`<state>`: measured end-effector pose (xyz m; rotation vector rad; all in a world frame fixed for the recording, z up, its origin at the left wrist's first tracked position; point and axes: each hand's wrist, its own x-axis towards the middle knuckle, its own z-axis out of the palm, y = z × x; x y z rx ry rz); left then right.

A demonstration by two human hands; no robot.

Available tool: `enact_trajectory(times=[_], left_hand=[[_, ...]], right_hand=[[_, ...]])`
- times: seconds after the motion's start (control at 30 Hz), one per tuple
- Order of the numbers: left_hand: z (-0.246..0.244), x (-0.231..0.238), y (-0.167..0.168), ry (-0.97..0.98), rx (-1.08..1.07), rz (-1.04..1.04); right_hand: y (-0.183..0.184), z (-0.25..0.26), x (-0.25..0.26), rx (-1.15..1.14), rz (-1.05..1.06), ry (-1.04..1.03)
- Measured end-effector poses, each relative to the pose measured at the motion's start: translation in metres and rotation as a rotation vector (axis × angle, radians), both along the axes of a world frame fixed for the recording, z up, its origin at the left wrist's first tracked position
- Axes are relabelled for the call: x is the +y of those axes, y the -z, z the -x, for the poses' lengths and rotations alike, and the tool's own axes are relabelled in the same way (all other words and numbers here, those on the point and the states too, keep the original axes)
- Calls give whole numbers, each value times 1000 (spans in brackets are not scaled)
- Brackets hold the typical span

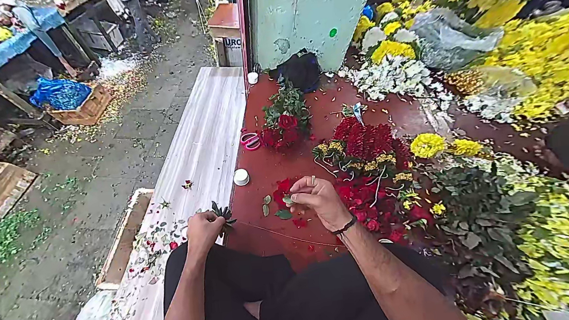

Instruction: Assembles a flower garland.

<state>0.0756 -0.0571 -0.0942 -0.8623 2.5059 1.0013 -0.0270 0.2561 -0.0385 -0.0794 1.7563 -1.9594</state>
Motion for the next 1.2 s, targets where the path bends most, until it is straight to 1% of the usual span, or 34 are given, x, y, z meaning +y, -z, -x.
enact_trajectory(times=[0.17, 0.43, 0.67, 0.8, 1.03, 1.2], left_hand=[[-1, 0, -1, -1, 15, -6], [0, 0, -2, 3, 8, -24], [0, -2, 0, 10, 9, -39], [0, -1, -1, 2, 19, -39], [0, 1, -6, -9, 78, 66], [0, 2, -6, -17, 73, 69]], right_hand=[[3, 1, 1, 28, -48, -88], [15, -1, -1, 81, -65, -53], [15, -4, -3, 36, -10, -42], [13, -5, -6, 66, -34, -16], [18, -4, -6, 91, -74, -18], [22, -5, -8, 62, -78, -27]])
